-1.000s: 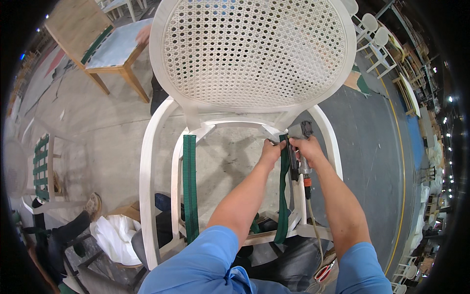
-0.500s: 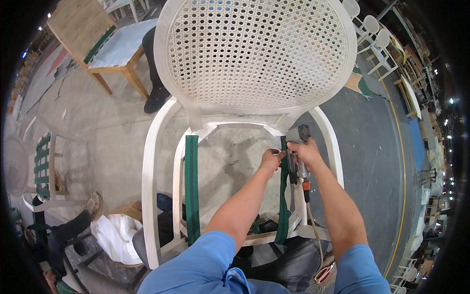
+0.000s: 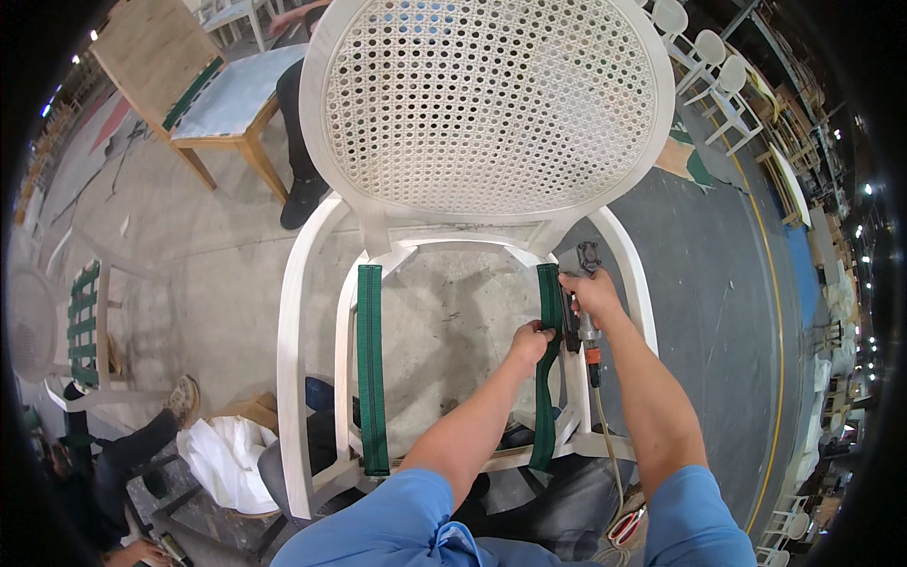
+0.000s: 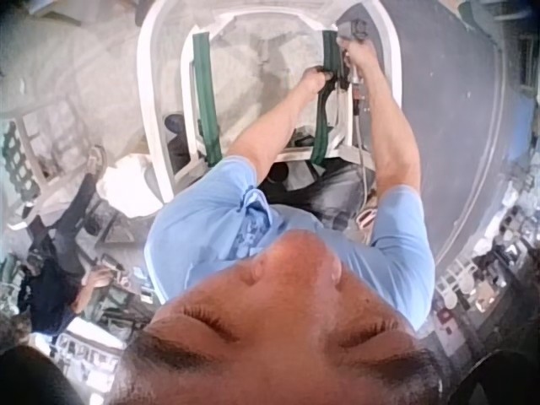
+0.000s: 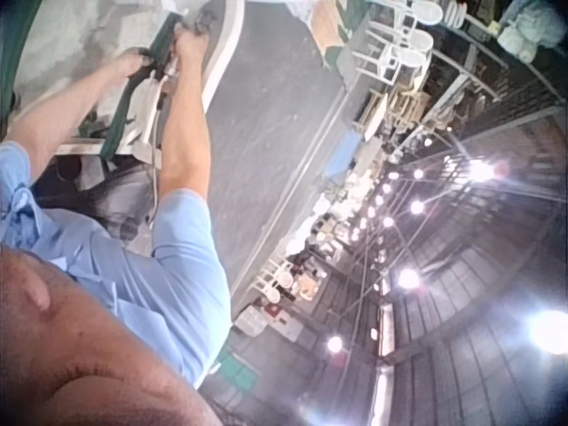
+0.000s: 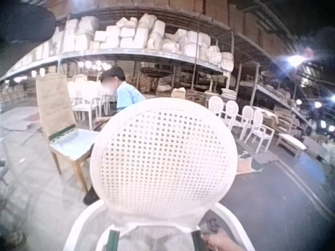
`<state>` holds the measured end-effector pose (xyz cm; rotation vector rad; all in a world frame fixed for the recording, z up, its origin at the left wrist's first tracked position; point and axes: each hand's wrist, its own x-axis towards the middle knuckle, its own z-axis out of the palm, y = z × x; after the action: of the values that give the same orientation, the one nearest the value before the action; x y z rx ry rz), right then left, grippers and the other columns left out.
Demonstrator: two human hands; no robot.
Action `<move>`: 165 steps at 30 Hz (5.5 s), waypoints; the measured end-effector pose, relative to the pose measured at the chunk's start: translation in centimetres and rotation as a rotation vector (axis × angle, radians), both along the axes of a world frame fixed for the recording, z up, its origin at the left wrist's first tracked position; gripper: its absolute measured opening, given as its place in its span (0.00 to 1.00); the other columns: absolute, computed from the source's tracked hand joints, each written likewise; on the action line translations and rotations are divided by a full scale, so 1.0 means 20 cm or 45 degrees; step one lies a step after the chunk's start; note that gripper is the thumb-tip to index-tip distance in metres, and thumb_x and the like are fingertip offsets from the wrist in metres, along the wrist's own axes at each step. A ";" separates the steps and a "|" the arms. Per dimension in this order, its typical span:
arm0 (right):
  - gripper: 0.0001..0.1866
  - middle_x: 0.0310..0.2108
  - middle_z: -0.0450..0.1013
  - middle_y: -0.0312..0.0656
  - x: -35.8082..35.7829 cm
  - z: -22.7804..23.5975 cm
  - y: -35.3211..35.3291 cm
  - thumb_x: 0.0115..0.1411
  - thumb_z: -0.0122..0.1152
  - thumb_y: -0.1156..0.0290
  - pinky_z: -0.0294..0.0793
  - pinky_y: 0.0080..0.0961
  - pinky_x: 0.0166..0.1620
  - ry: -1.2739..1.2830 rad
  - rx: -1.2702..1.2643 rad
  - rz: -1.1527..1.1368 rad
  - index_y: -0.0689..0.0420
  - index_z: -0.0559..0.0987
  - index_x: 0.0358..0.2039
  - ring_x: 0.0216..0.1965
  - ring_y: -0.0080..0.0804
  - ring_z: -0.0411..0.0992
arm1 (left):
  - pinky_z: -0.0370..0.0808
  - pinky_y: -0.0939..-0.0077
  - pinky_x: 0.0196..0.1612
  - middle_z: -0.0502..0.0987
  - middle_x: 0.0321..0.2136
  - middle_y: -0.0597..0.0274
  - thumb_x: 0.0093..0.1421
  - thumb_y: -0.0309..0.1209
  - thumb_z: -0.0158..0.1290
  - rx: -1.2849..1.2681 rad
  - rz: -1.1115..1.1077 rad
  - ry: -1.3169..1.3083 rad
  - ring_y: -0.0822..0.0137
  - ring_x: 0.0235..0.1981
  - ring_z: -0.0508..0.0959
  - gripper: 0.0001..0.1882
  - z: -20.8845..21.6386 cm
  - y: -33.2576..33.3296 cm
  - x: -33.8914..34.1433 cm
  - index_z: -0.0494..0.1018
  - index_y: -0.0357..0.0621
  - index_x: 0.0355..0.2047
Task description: The person attaches green fabric slings to the seat frame of a white plastic chair. They position each sling, secure it with a staple gun, and trim excess material with scissors. The process is repeated for multiple slings across the chair seat.
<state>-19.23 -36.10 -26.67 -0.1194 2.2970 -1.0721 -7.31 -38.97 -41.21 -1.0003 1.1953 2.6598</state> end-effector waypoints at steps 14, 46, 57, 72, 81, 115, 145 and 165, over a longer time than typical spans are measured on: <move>0.16 0.29 0.76 0.37 0.44 0.46 0.41 0.60 0.72 0.68 0.71 0.27 0.22 -0.169 -0.465 0.021 0.60 0.79 0.45 0.20 0.26 0.71 | 0.83 0.63 0.40 0.82 0.41 0.52 0.73 0.32 0.50 0.428 -0.125 0.000 0.58 0.35 0.84 0.13 0.34 0.30 0.65 0.71 0.35 0.52; 0.19 0.39 0.80 0.49 1.25 -0.20 3.41 0.60 0.71 0.66 0.78 0.40 0.43 -0.018 -0.187 -1.289 0.69 0.80 0.43 0.38 0.41 0.79 | 0.74 0.70 0.32 0.77 0.27 0.62 0.71 0.37 0.56 0.155 0.086 -0.188 0.67 0.28 0.75 0.09 0.18 0.65 1.19 0.74 0.44 0.42; 0.27 0.45 0.80 0.50 1.32 -0.18 3.39 0.57 0.73 0.63 0.75 0.39 0.52 0.248 0.786 -0.962 0.68 0.79 0.51 0.45 0.42 0.78 | 0.78 0.66 0.42 0.84 0.34 0.55 0.75 0.41 0.48 -0.211 -0.266 -0.138 0.64 0.35 0.82 0.17 0.12 0.72 1.19 0.76 0.38 0.46; 0.20 0.40 0.84 0.50 1.18 -0.37 1.33 0.63 0.68 0.59 0.78 0.35 0.46 -0.166 0.265 0.383 0.63 0.84 0.47 0.41 0.38 0.82 | 0.74 0.61 0.48 0.83 0.39 0.47 0.71 0.50 0.53 -0.518 -0.981 -0.187 0.56 0.43 0.82 0.26 -0.01 1.00 1.26 0.81 0.34 0.43; 0.30 0.33 0.82 0.54 1.09 -0.70 1.23 0.64 0.65 0.44 0.78 0.39 0.43 -0.131 0.388 0.797 0.66 0.85 0.37 0.36 0.47 0.80 | 0.76 0.53 0.49 0.82 0.43 0.41 0.67 0.48 0.54 -1.342 -1.306 -0.120 0.41 0.46 0.81 0.23 0.10 0.82 1.25 0.82 0.38 0.41; 0.42 0.51 0.75 0.51 1.33 -0.74 1.04 0.70 0.25 0.29 0.56 0.68 0.62 -1.478 -1.061 -1.476 0.51 0.67 0.65 0.51 0.54 0.74 | 0.82 0.52 0.39 0.85 0.30 0.45 0.58 0.72 0.49 -2.098 -1.233 -0.296 0.45 0.35 0.86 0.41 0.24 0.59 0.81 0.83 0.43 0.37; 0.17 0.46 0.76 0.53 1.06 -1.50 0.98 0.70 0.48 0.59 0.80 0.45 0.39 -1.154 -1.474 -2.091 0.56 0.76 0.51 0.46 0.46 0.77 | 0.78 0.49 0.46 0.82 0.38 0.43 0.70 0.58 0.47 -1.648 -1.532 -0.055 0.41 0.42 0.82 0.30 0.16 0.46 0.73 0.76 0.40 0.48; 0.17 0.43 0.78 0.53 1.15 -1.62 0.99 0.70 0.50 0.58 0.80 0.46 0.40 -1.119 -1.316 -1.994 0.56 0.78 0.47 0.45 0.46 0.78 | 0.81 0.53 0.35 0.82 0.28 0.45 0.57 0.53 0.61 -1.834 -1.373 -0.312 0.44 0.31 0.84 0.27 0.16 0.57 0.74 0.78 0.36 0.35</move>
<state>3.80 -16.39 -59.15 1.5743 0.5294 -2.2157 7.49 -27.64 -38.04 -0.3474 2.5090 0.6503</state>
